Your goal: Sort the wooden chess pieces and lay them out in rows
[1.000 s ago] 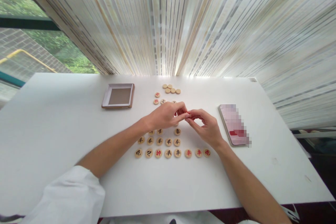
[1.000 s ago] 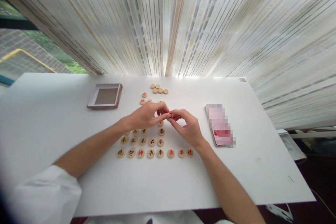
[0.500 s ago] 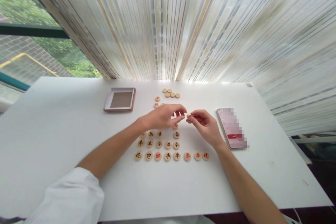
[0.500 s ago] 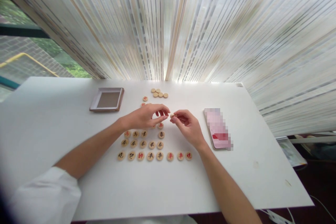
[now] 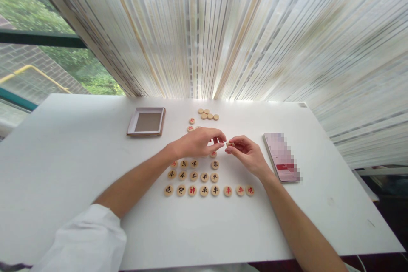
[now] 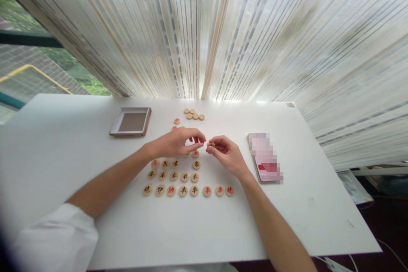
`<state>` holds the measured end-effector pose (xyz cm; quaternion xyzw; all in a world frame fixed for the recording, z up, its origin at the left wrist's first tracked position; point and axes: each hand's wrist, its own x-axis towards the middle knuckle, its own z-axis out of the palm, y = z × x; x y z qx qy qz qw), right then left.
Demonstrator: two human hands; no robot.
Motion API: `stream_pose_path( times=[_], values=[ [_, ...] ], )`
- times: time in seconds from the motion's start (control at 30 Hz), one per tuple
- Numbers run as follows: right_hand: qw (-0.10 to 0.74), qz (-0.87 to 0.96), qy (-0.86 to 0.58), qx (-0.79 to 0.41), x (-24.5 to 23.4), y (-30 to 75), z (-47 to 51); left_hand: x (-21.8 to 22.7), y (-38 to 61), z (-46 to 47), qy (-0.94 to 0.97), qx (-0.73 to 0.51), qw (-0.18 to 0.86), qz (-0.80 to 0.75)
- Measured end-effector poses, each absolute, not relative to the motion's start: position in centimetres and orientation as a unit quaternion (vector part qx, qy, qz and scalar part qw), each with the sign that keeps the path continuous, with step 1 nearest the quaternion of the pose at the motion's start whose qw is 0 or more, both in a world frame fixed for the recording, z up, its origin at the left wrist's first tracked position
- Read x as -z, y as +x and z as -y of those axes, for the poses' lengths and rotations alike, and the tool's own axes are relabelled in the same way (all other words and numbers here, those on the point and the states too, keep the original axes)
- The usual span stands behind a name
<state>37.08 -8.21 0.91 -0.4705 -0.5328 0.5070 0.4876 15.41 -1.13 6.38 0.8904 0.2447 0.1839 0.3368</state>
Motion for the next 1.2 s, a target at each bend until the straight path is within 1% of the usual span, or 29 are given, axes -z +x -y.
stream_pose_path(
  times=[0.3, 0.6, 0.97, 1.2],
  values=[
    [0.487, 0.530, -0.484, -0.498, -1.0, 37.3, 8.3, -6.5, 15.4, 1.2, 0.891, -0.185, 0.338, -0.240],
    [0.497, 0.533, -0.456, -0.510, -0.8, 37.2, 8.1, -6.6, 15.3, 1.1, 0.890, -0.186, 0.338, -0.242],
    [0.468, 0.537, -0.449, -0.540, -1.5, 37.0, 8.4, -6.0, 15.7, 1.4, 0.876, -0.195, 0.352, -0.267],
    [0.471, 0.582, -0.457, -0.481, -1.6, 36.5, 9.1, -5.6, 16.1, 1.7, 0.849, -0.211, 0.369, -0.315]
  ],
)
